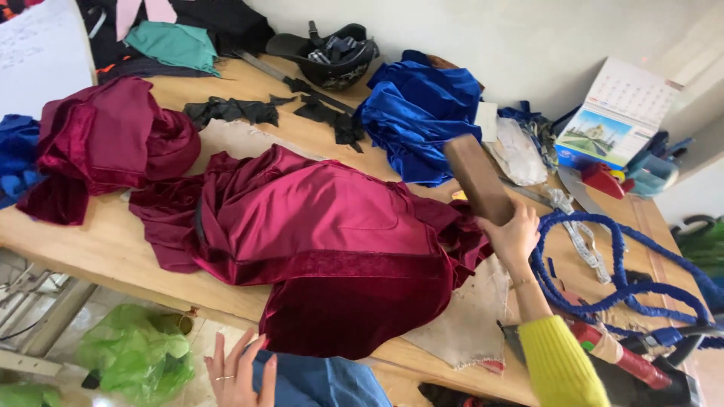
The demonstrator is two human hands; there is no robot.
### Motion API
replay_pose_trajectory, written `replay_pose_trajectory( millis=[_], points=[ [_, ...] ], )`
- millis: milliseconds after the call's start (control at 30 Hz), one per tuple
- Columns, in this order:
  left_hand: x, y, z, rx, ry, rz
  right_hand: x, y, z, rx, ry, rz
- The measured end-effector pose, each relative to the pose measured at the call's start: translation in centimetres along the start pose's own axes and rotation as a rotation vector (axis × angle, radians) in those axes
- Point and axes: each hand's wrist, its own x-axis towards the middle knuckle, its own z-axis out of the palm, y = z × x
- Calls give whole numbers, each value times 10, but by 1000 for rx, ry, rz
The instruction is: The person irons a maroon velvet garment on a wooden table using a steam iron. They repeatedly smooth the fabric with their hands, adjust the garment's position, and iron different sections, including the edges and seams.
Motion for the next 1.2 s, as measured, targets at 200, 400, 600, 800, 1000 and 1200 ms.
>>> replay_pose_trajectory(
  millis=[200,400,600,800,1000,1200],
  points=[
    [50,-24,2,42,-18,98,31,75,39,-165,-16,392],
    [131,13,-19,82,-1,40,41,92,41,-164,-79,491],
    [176,13,-3,384,-122,-82,37,91,46,-254,-62,365],
    [190,-6,8,206,-159,-84,-34,22,19,34,-140,-221],
    [187,-27,-8,11,-322,139,-106,-18,-17,99,-202,-983],
    [187,-73,-16,327,-352,390,-100,-8,-10,-6,-66,-1139]
  ],
)
